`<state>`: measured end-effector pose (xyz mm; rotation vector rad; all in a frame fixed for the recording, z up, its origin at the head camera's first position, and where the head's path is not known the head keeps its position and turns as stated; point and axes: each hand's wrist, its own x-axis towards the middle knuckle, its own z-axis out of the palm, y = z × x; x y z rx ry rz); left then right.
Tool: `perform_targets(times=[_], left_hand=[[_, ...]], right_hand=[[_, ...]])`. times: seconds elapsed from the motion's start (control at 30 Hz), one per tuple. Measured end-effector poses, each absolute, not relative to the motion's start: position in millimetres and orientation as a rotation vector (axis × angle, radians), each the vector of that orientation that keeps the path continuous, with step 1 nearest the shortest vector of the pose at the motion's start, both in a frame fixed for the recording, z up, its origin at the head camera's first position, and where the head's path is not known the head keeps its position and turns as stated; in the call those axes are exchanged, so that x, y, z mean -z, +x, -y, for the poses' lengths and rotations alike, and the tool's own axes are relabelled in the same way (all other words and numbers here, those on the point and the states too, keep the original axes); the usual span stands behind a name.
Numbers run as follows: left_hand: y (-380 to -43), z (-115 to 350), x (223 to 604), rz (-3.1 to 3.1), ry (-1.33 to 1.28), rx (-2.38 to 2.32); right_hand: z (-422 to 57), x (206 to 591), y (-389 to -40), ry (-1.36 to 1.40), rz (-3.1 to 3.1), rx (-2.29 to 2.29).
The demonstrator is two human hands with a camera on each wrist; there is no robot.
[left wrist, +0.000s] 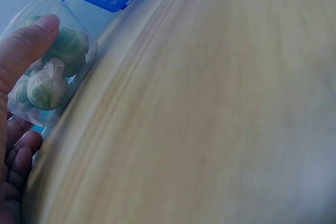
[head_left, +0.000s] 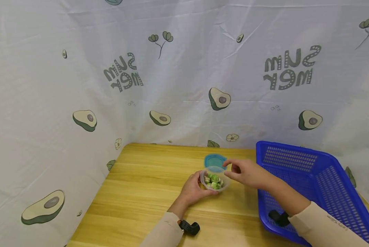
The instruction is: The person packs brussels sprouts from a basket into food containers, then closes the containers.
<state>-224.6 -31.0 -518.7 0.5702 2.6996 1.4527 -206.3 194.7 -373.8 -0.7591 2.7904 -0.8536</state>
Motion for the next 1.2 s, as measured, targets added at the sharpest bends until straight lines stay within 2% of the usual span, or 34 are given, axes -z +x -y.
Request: perform_targets(times=[0.23, 0.47, 0.67, 0.83, 1.07, 1.2], left_hand=[[-225, 31, 518, -2.709, 0.578, -1.45], [-227, 30, 522, -2.648, 0.594, -1.532], [-225, 30, 520, -2.592, 0.55, -1.594], [-224, 32, 518, -2.576, 0.493, -1.599], [-224, 34, 520, -2.547, 0.535, -1.649], [-224, 34, 519, -2.54, 0.545, -1.664]], right_hand=[[-188, 338, -185, -0.687, -2.923, 1.022], [-165, 330, -158, -0.565, -2.914, 1.296], [-136, 355, -141, -0.367, -2.76, 1.684], [-124, 387, -151, -0.169, -2.632, 1.969], [-139, 420, -166, 0.229, -2.58, 2.182], [-156, 425, -165, 0.323, -2.649, 2.165]])
